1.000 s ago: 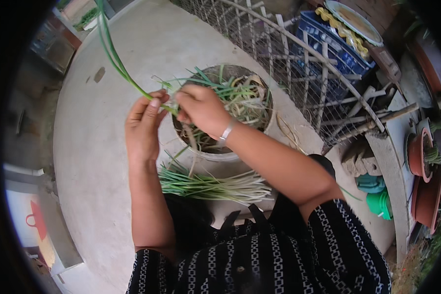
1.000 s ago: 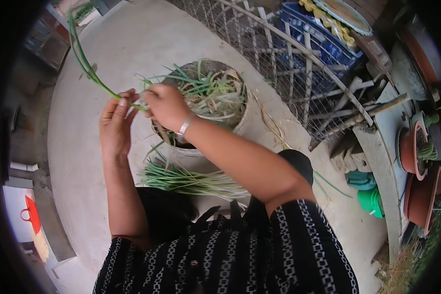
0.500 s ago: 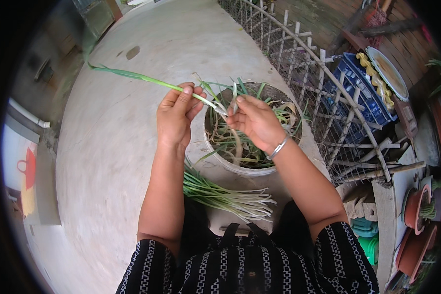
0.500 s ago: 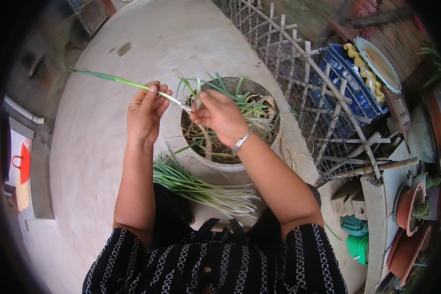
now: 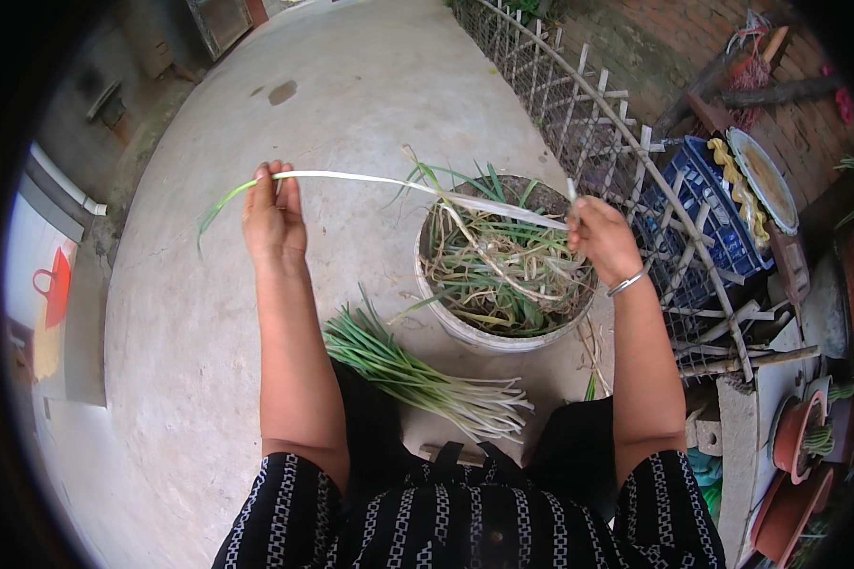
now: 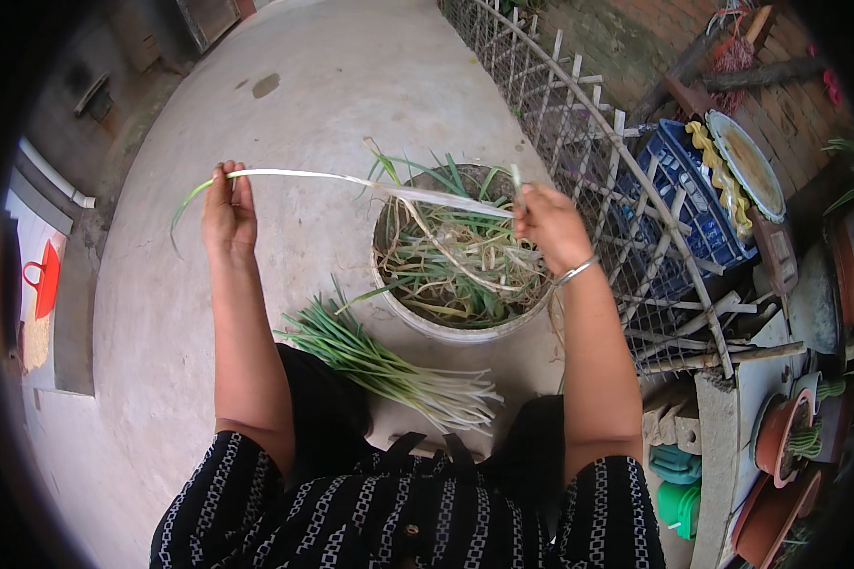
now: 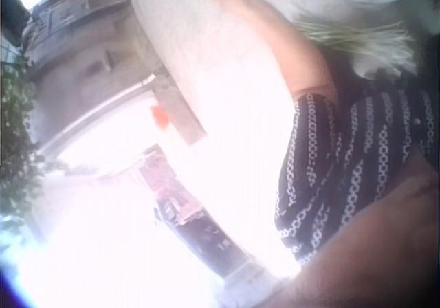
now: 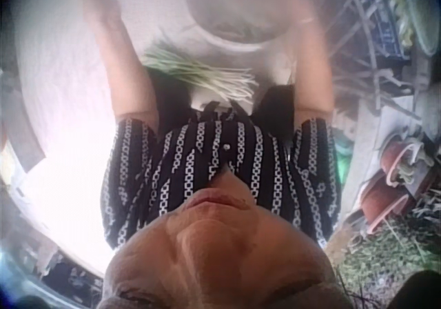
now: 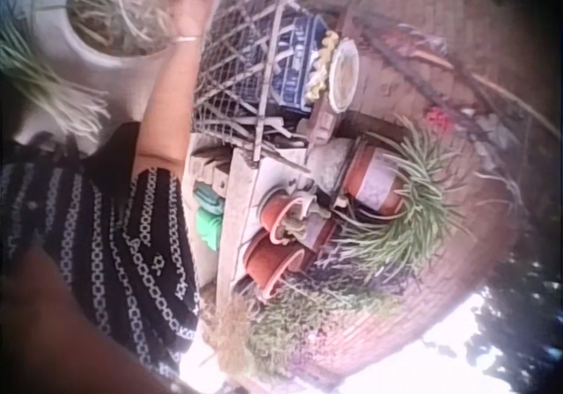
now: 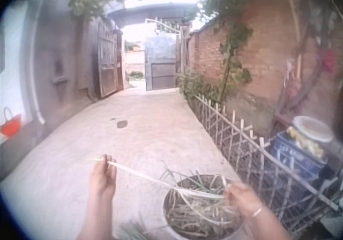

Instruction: The person cleans scallions by hand, peeling away the dry outer skins and root ends, and grouping the cleaned stalks together.

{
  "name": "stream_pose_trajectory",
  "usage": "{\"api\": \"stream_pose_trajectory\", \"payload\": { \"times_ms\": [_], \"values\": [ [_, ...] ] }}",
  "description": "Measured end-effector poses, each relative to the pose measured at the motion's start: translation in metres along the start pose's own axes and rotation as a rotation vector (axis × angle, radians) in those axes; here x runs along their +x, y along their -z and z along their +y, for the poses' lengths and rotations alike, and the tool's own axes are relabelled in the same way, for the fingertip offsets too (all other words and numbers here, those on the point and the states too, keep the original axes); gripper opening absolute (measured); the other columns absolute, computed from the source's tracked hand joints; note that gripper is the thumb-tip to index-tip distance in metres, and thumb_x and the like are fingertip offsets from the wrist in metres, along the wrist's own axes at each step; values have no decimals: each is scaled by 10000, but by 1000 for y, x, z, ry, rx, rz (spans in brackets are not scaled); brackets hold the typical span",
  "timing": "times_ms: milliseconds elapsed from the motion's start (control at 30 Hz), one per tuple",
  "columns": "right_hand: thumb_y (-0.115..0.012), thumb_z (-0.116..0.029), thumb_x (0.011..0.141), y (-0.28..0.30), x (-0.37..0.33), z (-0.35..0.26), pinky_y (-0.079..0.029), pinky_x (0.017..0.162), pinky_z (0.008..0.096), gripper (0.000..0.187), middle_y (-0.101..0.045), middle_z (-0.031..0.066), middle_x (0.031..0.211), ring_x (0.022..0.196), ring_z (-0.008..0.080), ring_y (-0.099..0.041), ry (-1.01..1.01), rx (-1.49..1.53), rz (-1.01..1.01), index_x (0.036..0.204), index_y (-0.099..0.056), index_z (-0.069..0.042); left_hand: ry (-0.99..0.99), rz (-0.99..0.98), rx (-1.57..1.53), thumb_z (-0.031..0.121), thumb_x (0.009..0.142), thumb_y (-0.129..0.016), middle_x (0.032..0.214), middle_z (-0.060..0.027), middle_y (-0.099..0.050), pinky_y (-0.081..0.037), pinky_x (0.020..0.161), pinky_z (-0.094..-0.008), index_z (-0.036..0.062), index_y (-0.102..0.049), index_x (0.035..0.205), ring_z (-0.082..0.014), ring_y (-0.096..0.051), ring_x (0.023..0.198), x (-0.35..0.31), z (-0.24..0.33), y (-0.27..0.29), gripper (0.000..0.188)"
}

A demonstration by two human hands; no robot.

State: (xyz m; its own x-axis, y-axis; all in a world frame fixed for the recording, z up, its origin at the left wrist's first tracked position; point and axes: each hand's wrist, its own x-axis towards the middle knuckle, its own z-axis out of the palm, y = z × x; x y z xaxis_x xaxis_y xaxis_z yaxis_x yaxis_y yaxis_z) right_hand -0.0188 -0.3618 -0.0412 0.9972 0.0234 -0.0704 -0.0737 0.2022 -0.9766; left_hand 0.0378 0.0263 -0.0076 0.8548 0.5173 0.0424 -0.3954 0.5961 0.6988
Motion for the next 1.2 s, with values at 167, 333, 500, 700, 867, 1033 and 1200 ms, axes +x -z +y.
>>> {"api": "stream_pose_trajectory", "payload": {
  "times_ms": [167,333,500,700,867,1033,1200],
  "values": [
    [-450,-224,909,39,0,-3,-437,533,242,205,-496,9,666,575,89,-484,0,-32,200,807,-502,-54,-26,64,-7,140,890,-501,961,-89,-587,-542,740,-232,-24,-524,990,-179,-594,905,11,16,18,194],
    [-454,-225,906,52,6,-1,-421,506,236,223,-477,4,644,542,93,-461,63,-5,386,753,-484,-65,-70,124,-39,137,890,-500,953,-84,-588,-543,741,-230,-21,-529,973,-176,-593,897,18,19,25,181],
    [-589,-199,826,42,5,12,-466,607,236,225,-608,70,892,752,161,-591,198,-748,102,969,-617,-28,45,-21,-41,153,883,-519,959,-71,-591,-532,718,-221,7,-531,996,-171,-591,910,0,14,7,185],
    [-617,-270,813,-92,-11,-10,-467,667,258,300,-633,54,817,762,110,-580,301,-369,-171,933,-621,5,175,-170,-1,157,879,-528,940,-54,-591,-525,711,-215,26,-545,985,-158,-592,881,-60,-7,-38,170],
    [-628,-189,801,-131,-22,-10,-465,567,213,227,-614,49,743,620,91,-566,158,-255,-189,901,-599,13,206,-238,125,191,873,-542,990,-50,-584,-496,755,-234,35,-535,1036,-159,-578,920,-86,-23,-53,226],
    [-635,-174,794,-123,-17,-5,-420,497,210,181,-579,14,663,539,68,-521,289,-242,-105,827,-610,3,330,-488,418,124,810,-627,852,-59,-610,-506,684,-232,12,-598,929,-123,-594,788,-113,-36,-57,166],
    [-613,-232,816,-111,-17,-15,-411,489,202,238,-556,-3,640,528,62,-517,147,-211,-129,820,-613,6,305,-605,402,118,817,-613,846,-60,-599,-508,683,-232,15,-601,909,-128,-581,781,-111,-37,-56,139]
  ]
}}
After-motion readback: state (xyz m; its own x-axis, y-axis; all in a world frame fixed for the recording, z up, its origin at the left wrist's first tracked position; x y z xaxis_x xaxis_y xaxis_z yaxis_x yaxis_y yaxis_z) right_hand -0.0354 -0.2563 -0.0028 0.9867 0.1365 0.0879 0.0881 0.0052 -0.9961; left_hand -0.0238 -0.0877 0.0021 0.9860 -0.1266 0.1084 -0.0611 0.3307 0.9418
